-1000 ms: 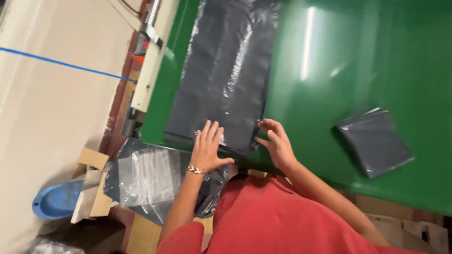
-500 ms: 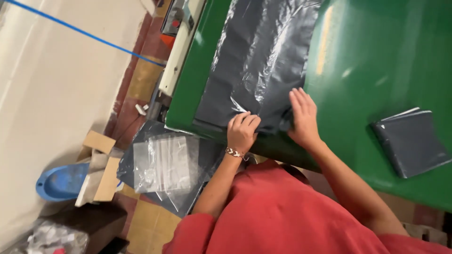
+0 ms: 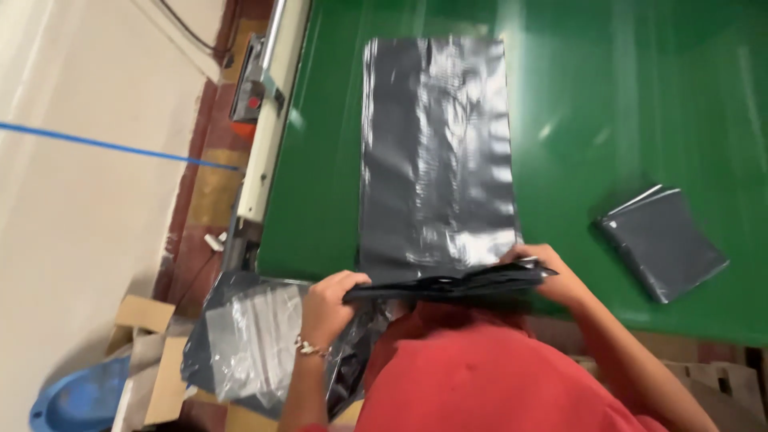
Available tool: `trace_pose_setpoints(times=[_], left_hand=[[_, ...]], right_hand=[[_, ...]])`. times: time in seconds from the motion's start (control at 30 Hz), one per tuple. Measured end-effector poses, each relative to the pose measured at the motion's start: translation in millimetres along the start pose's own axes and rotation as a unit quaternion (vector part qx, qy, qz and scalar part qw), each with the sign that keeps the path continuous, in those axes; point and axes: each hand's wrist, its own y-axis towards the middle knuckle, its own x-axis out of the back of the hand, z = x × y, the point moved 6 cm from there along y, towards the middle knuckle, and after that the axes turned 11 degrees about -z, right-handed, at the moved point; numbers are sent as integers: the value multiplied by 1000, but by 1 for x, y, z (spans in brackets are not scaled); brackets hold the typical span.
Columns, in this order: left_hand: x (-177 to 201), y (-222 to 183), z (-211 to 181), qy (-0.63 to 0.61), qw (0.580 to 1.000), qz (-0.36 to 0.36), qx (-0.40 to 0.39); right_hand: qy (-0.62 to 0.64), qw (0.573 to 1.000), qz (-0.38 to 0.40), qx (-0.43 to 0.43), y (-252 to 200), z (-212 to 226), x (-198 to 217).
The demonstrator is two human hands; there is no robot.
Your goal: Packaging black plastic bags into clear sleeves and organizing them on a conveyor belt
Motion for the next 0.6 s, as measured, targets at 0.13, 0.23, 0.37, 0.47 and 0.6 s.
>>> trace_pose_setpoints(times=[0.13, 0.23, 0.37, 0.47, 0.6], left_hand=[[2, 108, -45, -188, 982, 27, -10], [-50, 197, -17, -260, 965, -38, -5], [-146, 310, 55, -335, 930, -64, 139], [-184, 345, 75, -227, 954, -32, 194], [-200, 349, 91, -83, 966, 31, 243]], right_hand=[[82, 981, -105, -143, 20, -50, 54], [25, 980, -163, -113, 95, -19, 82], [74, 954, -235, -173, 219, -10, 100], [89, 956, -212, -184, 291, -56, 98], [-240, 943, -142, -183, 350, -94, 116]])
